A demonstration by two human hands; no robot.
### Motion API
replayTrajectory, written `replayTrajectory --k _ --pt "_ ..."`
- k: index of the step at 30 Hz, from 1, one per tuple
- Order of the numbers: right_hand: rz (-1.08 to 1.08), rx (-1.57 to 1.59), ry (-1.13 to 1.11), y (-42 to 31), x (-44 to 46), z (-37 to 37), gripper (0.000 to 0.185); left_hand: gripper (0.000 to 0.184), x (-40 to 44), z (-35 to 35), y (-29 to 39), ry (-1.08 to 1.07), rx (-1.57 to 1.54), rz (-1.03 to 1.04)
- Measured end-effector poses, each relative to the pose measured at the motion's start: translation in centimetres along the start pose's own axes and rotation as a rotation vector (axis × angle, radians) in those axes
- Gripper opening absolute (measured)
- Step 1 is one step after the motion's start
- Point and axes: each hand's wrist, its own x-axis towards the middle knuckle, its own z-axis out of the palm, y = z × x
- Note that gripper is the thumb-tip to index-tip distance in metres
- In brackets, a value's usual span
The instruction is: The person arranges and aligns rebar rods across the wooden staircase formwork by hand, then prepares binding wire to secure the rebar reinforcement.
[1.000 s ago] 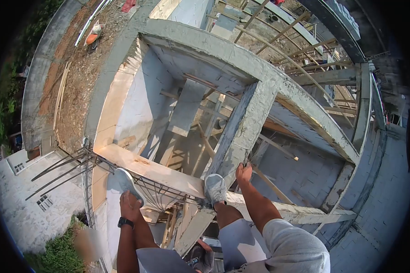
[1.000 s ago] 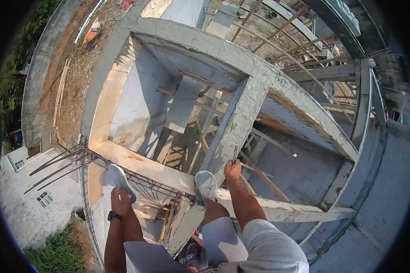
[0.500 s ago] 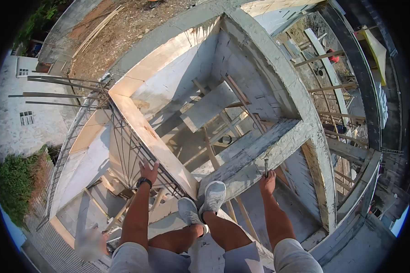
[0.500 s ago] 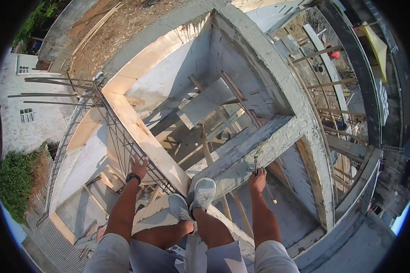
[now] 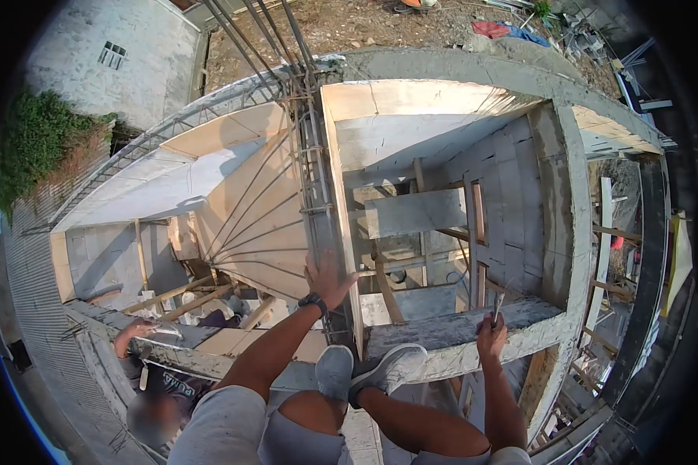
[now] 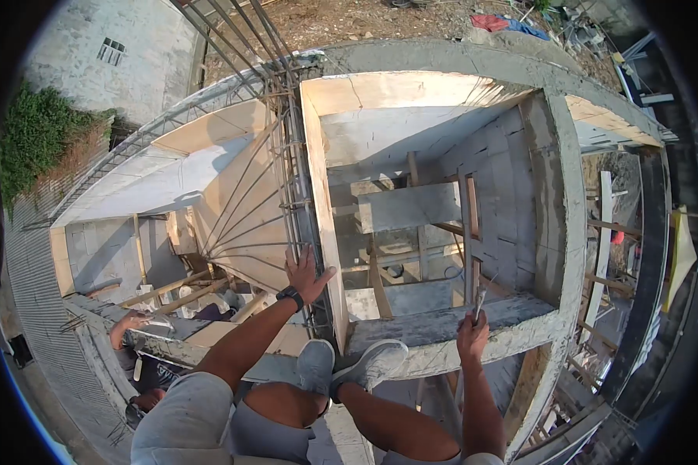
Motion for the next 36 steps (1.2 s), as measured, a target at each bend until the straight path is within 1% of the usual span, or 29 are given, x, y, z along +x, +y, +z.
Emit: replayTrajectory --k 2,3,4,6,7,8,10,13,16,17,20,22,23,25,29,32,33,35,36 --pt "-0.106 0.047 -0.166 -3.1 2.4 1.8 0.030 0.097 -0.4 0.4 -0.2 0.076 -0.011 0.049" --pt "-0.142 0.140 -0.207 -5.9 3.1 3.0 0.030 0.090 -0.4 0.7 -0.2 0.150 -0.058 0.066" --pt "-0.177 0.232 -0.248 -9.0 3.5 4.2 0.029 0.088 -0.6 0.9 -0.3 0.185 -0.054 0.077" --pt "-0.293 0.156 -0.307 -13.4 4.7 6.1 0.025 0.084 -0.7 1.4 -0.3 0.249 -0.045 0.111" --pt "-0.328 0.160 -0.342 -15.7 4.7 6.6 0.024 0.078 -0.7 1.5 -0.2 0.281 -0.051 0.111" --pt "-0.359 0.167 -0.374 -17.7 4.6 6.9 0.023 0.077 -0.8 1.7 -0.2 0.296 -0.056 0.102" --pt "-0.476 0.084 -0.373 -20.2 4.6 7.2 0.023 0.076 -0.8 1.8 -0.1 0.321 -0.065 0.096" --pt "-0.580 0.041 -0.399 -22.3 4.0 6.1 0.025 0.074 -0.8 2.0 -0.1 0.312 -0.039 0.082" --pt "-0.522 -0.137 -0.410 -24.4 3.2 3.0 0.026 0.075 -0.9 2.0 -0.2 0.337 -0.077 0.103" --pt "-0.448 -0.161 -0.426 -25.0 3.0 2.1 0.028 0.076 -1.2 1.9 -0.4 0.310 -0.062 0.101" --pt "-0.542 -0.138 -0.364 -25.4 3.0 0.5 0.030 0.079 -1.0 1.3 -0.2 0.244 -0.028 0.117" --pt "-0.493 -0.097 -0.405 -25.7 2.7 0.1 0.031 0.080 -1.1 1.1 -0.2 0.220 -0.015 0.103" --pt "-0.483 -0.076 -0.420 -26.1 2.3 0.2 0.031 0.081 -0.9 1.0 -0.4 0.220 -0.062 0.116" --pt "-0.511 -0.075 -0.420 -26.5 2.2 0.7 0.032 0.080 -0.6 0.9 -0.5 0.164 -0.070 0.095" --pt "-0.476 0.084 -0.508 -25.0 1.8 2.5 0.035 0.084 -0.6 1.2 -1.1 0.133 -0.056 0.092" --pt "-0.484 0.057 -0.462 -21.4 2.4 5.0 0.033 0.085 -0.1 0.8 -1.5 0.104 -0.207 0.066" --pt "-0.472 0.084 -0.469 -20.3 2.2 5.6 0.032 0.087 -0.3 0.2 -1.7 0.106 -0.317 0.062" --pt "-0.457 0.120 -0.479 -18.6 1.6 6.3 0.030 0.088 0.6 -1.0 -2.7 0.027 -0.500 0.068" --pt "-0.446 0.137 -0.479 -17.8 1.2 6.3 0.028 0.089 1.1 -2.0 -2.9 0.064 -0.562 0.089"
